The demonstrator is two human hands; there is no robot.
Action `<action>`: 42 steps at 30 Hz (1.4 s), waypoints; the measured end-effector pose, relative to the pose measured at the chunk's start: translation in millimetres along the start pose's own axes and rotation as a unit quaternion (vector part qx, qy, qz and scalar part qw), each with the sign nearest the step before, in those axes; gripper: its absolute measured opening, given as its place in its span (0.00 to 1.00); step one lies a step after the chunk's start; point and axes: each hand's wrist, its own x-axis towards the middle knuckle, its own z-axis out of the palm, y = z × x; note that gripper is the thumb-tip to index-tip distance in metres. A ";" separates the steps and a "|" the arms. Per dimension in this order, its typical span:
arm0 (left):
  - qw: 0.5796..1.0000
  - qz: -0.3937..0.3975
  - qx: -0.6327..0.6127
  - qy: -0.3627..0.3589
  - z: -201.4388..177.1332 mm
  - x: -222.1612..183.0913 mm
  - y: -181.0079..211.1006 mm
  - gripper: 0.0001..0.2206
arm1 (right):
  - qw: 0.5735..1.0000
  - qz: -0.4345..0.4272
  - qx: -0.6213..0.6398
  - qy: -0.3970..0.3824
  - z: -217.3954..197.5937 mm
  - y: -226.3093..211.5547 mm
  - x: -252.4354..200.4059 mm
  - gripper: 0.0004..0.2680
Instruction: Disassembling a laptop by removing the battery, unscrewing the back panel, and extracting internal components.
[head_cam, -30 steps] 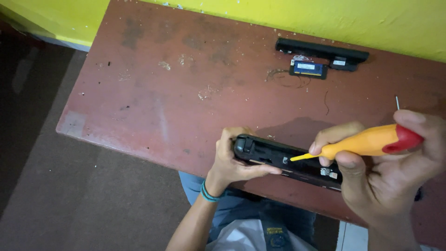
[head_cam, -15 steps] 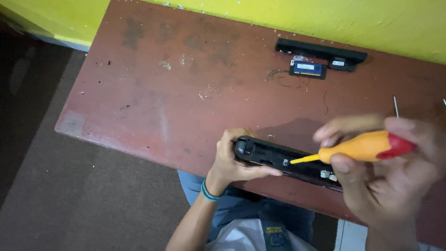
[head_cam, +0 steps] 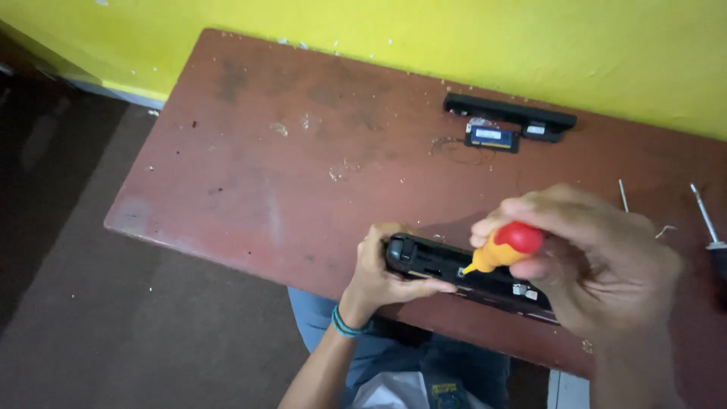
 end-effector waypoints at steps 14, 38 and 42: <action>0.999 -0.011 -0.040 0.001 -1.1 8.2 8.4 0.33 | 0.984 -0.016 0.159 0.076 6.6 6.7 11.1 0.06; 0.999 -0.027 -0.014 -0.010 -3.5 11.2 13.5 0.34 | 0.997 -0.011 0.046 0.064 5.0 -3.4 11.3 0.10; 0.999 -0.026 -0.029 -0.012 -3.4 9.8 13.6 0.34 | 0.991 -0.011 0.113 0.071 6.1 1.2 9.0 0.06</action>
